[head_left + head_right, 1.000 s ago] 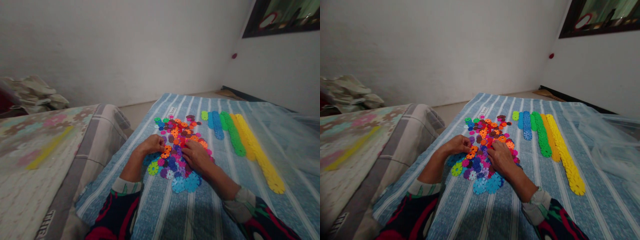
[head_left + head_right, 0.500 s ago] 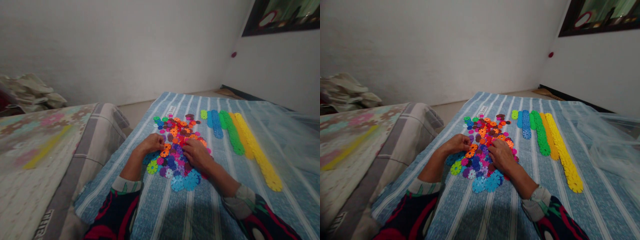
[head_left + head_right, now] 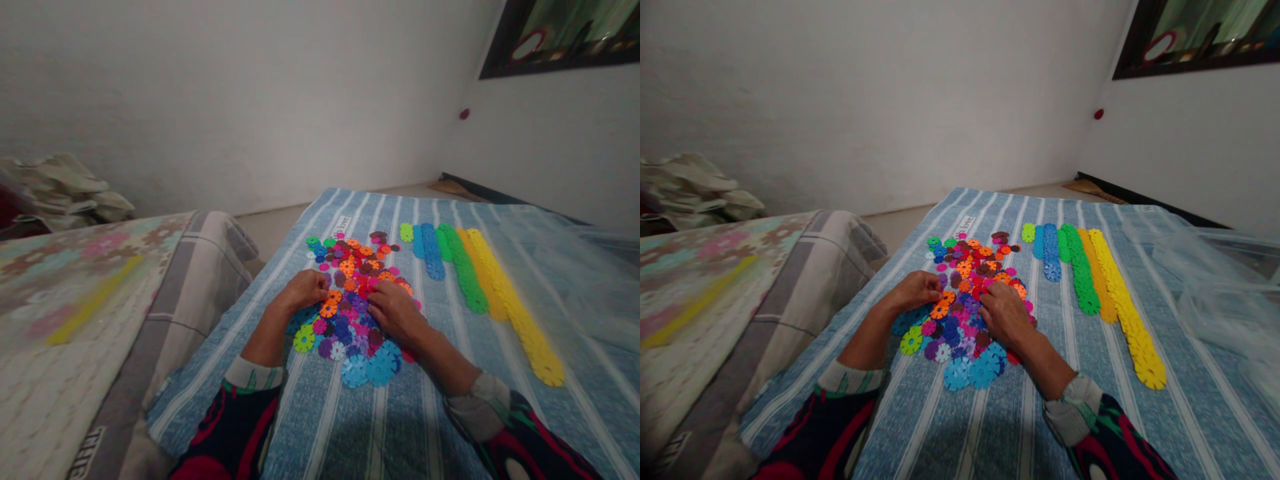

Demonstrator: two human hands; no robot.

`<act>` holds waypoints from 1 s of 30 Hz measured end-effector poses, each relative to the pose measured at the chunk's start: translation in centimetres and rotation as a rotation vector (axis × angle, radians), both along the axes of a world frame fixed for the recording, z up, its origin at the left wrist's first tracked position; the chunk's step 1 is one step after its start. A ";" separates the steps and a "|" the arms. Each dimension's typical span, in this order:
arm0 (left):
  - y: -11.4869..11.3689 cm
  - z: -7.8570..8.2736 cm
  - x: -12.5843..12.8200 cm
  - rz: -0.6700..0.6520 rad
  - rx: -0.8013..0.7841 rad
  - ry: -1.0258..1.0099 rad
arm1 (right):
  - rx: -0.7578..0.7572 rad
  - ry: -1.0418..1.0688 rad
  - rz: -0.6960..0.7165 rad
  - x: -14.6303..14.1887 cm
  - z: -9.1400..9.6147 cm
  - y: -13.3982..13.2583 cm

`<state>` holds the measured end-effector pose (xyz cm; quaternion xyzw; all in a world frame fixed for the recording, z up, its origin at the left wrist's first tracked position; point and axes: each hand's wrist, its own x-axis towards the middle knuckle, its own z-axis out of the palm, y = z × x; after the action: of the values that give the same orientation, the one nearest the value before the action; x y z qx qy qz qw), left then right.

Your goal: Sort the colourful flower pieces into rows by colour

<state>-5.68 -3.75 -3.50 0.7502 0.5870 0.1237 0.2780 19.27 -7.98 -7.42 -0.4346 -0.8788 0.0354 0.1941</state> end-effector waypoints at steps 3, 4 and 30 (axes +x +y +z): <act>-0.1 0.3 -0.1 -0.004 0.010 0.000 | 0.004 0.006 0.005 0.0 -0.1 0.0; -0.2 0.3 -0.2 -0.003 0.008 0.000 | 0.004 0.005 0.003 0.0 -0.1 0.0; -1.1 1.7 -3.6 0.063 -0.159 -0.032 | -0.005 0.022 -0.003 -0.1 -0.3 -0.1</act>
<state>-9.27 -4.81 -1.82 0.7047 0.6139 0.0974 0.3420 19.18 -8.10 -7.75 -0.4361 -0.8758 0.0419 0.2027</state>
